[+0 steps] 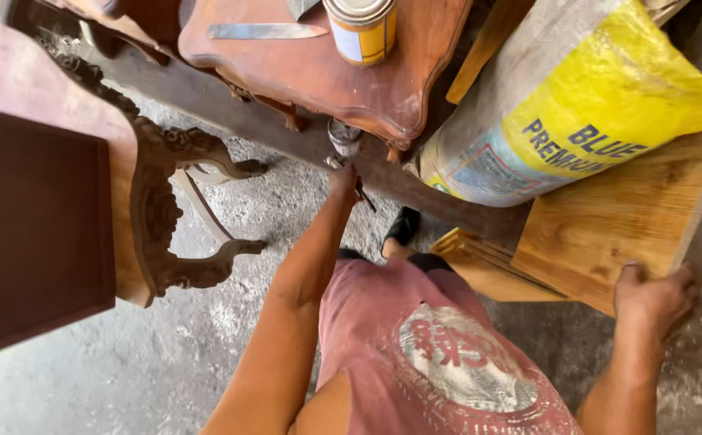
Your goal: The person sits on the floor of a furniture workshop, wipes their hands and a small container with a blue cloth, opens a large can, and pours liquid from it into a small metal cup. They then pick up a spray gun and walk across the workshop carrying it.
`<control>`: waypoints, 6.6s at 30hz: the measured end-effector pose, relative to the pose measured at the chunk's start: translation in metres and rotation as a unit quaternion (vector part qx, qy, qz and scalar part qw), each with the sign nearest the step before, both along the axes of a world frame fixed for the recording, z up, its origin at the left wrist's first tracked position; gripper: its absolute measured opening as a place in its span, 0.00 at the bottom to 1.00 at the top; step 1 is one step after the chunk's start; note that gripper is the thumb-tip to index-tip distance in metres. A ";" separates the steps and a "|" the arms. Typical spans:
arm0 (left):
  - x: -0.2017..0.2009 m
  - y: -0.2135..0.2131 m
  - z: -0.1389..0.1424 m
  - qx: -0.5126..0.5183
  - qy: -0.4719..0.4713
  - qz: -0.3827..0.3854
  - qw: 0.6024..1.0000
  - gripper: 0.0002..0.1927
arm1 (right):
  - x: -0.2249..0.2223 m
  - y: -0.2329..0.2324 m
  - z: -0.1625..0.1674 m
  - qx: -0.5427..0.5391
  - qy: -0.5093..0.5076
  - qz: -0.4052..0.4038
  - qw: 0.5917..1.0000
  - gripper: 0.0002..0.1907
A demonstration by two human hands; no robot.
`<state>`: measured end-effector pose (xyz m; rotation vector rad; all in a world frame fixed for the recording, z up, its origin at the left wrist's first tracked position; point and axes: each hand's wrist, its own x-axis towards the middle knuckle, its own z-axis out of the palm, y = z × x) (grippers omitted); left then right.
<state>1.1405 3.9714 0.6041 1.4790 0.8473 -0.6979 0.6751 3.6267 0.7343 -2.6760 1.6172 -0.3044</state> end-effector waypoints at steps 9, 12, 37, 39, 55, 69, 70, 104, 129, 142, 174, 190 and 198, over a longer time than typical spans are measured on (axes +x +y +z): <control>0.079 -0.063 -0.050 -0.034 0.024 -0.031 0.999 0.15 | 0.124 0.096 0.098 -0.058 -0.015 0.186 0.981 0.20; 0.090 -0.074 -0.097 -0.047 0.020 -0.092 0.994 0.15 | 0.174 0.137 0.079 0.122 -0.122 0.226 0.959 0.17; -0.018 0.107 -0.125 0.117 -0.155 -0.088 0.977 0.17 | 0.269 0.292 0.005 0.303 -0.025 0.411 0.859 0.20; -0.021 0.126 -0.106 0.121 -0.166 -0.054 0.977 0.17 | 0.288 0.296 0.017 0.304 -0.029 0.466 0.830 0.20; 0.177 0.199 0.281 -0.039 -0.321 0.024 0.946 0.25 | 0.335 0.246 0.151 0.348 -0.183 0.530 0.751 0.18; 0.552 0.030 0.386 -0.124 -0.239 0.001 0.963 0.24 | 0.445 0.262 0.236 0.281 -0.309 0.416 0.807 0.16; 0.563 0.022 0.389 -0.108 -0.234 0.010 0.966 0.25 | 0.449 0.265 0.237 0.269 -0.315 0.412 0.812 0.17; 0.605 0.046 0.373 0.070 -0.206 0.042 0.975 0.38 | 0.480 0.289 0.253 0.222 -0.274 0.330 0.876 0.16; 0.431 0.037 0.345 -0.067 -0.707 -0.076 0.700 0.12 | 0.392 0.252 0.278 0.049 -0.250 0.225 0.941 0.16; 0.003 -0.188 0.396 -0.135 -0.659 -0.666 0.320 0.51 | 0.111 0.016 0.103 -0.119 -0.055 -0.090 0.987 0.30; -0.080 -0.064 0.356 0.014 -0.500 -0.857 0.121 0.04 | 0.143 -0.158 0.253 0.078 0.025 0.076 0.994 0.23; -0.108 -0.062 0.339 0.063 -0.566 -0.788 0.235 0.04 | 0.335 -0.229 0.057 0.104 0.042 0.447 0.887 0.17; -0.098 -0.067 0.335 0.059 -0.566 -0.768 0.295 0.04 | 0.270 -0.259 0.057 0.243 -0.451 0.309 0.801 0.07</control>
